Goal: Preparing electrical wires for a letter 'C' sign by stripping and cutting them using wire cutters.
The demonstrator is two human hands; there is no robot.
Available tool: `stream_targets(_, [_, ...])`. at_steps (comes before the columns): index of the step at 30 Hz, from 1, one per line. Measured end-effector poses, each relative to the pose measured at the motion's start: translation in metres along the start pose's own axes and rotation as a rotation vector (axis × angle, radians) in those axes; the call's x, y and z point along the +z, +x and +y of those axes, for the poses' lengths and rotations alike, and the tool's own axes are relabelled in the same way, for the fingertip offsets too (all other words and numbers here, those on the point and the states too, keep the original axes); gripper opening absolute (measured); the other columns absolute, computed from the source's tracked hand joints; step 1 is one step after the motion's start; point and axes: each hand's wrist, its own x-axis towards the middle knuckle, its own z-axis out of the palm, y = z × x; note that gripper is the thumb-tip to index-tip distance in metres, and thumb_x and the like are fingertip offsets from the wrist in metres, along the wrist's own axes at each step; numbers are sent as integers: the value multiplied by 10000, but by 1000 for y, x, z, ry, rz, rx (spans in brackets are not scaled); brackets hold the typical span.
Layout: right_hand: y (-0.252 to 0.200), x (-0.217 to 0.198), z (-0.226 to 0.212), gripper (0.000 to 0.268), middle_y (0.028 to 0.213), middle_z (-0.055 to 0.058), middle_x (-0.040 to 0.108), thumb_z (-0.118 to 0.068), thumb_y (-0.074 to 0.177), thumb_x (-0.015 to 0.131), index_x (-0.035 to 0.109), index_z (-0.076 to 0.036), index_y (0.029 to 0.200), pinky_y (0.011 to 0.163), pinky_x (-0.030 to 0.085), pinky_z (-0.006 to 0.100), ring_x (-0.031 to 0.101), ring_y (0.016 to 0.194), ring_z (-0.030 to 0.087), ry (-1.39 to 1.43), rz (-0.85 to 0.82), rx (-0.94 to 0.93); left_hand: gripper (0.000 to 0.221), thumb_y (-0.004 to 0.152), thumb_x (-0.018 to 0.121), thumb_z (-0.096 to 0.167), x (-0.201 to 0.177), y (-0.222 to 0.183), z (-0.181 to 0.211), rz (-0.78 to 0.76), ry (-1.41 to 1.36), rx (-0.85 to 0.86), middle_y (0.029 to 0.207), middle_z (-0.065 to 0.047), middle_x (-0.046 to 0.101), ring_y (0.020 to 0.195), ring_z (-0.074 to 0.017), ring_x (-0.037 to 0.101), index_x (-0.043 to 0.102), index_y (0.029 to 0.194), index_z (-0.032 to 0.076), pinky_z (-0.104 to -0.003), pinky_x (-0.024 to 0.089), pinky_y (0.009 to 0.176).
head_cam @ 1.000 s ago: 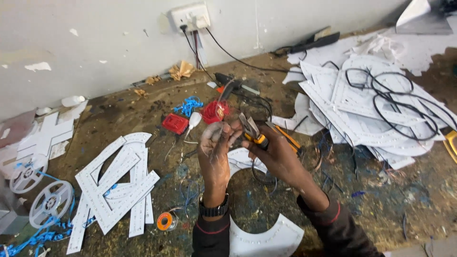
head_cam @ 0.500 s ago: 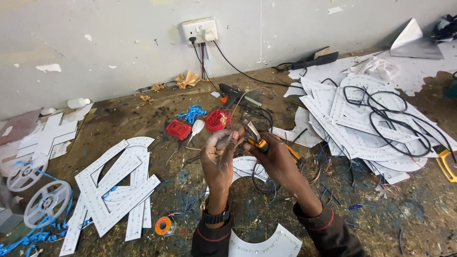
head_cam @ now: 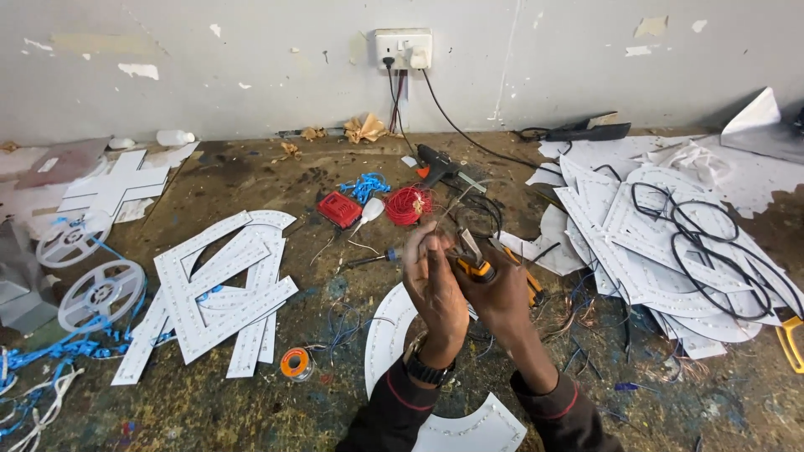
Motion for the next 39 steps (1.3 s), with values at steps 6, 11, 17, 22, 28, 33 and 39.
stream_targets(6, [-13,14,18,607,1366,389,733,-198,912,935,756,76,1423,1077,566,786,642,1291,674,96,103,-185,587,1190,608,304,-4,-23,4,-64,-191,8,1004,-23,426,1027,-149,447,532,1559,-146,-447,535,1058])
stream_targets(11, [-19,26,22,537,1290,336,777,-153,868,935,808,56,1346,998,614,726,692,1225,643,139,135,-223,259,1193,553,196,-30,-29,-31,-143,-326,64,904,-71,434,891,-245,577,634,1233,-46,-447,512,915])
stream_targets(17, [15,43,69,403,1094,167,856,-220,802,934,889,-101,1185,926,663,576,796,1085,474,108,95,-228,184,1204,539,174,-30,-10,-37,-5,-731,-170,744,38,348,748,-175,511,611,1280,23,-358,499,858])
stream_targets(22, [40,46,81,352,908,90,852,-307,778,910,892,-116,1073,808,672,493,837,882,376,-48,-56,-25,160,1184,598,146,-53,3,-69,43,-732,-283,710,57,383,737,-163,522,631,1270,15,-354,497,862])
stream_targets(28, [127,45,242,516,670,18,598,-509,734,1029,770,-64,755,549,396,502,469,667,145,-192,250,174,118,1143,633,130,-83,-58,54,-231,-584,-598,755,37,206,650,-139,207,586,1075,46,-330,241,634])
stream_targets(33, [64,-90,50,402,809,12,654,-458,1126,770,673,-149,887,640,430,333,547,674,164,134,-192,478,128,1153,648,184,-67,47,41,108,-650,-435,721,-2,464,657,-140,436,663,1265,123,-353,389,714])
stream_targets(39, [39,-82,17,452,635,36,503,-268,1175,633,545,-105,763,521,418,331,535,506,171,810,-532,34,99,1210,533,154,-42,61,45,-177,-763,-393,759,21,287,664,-145,293,538,1280,85,-327,316,647])
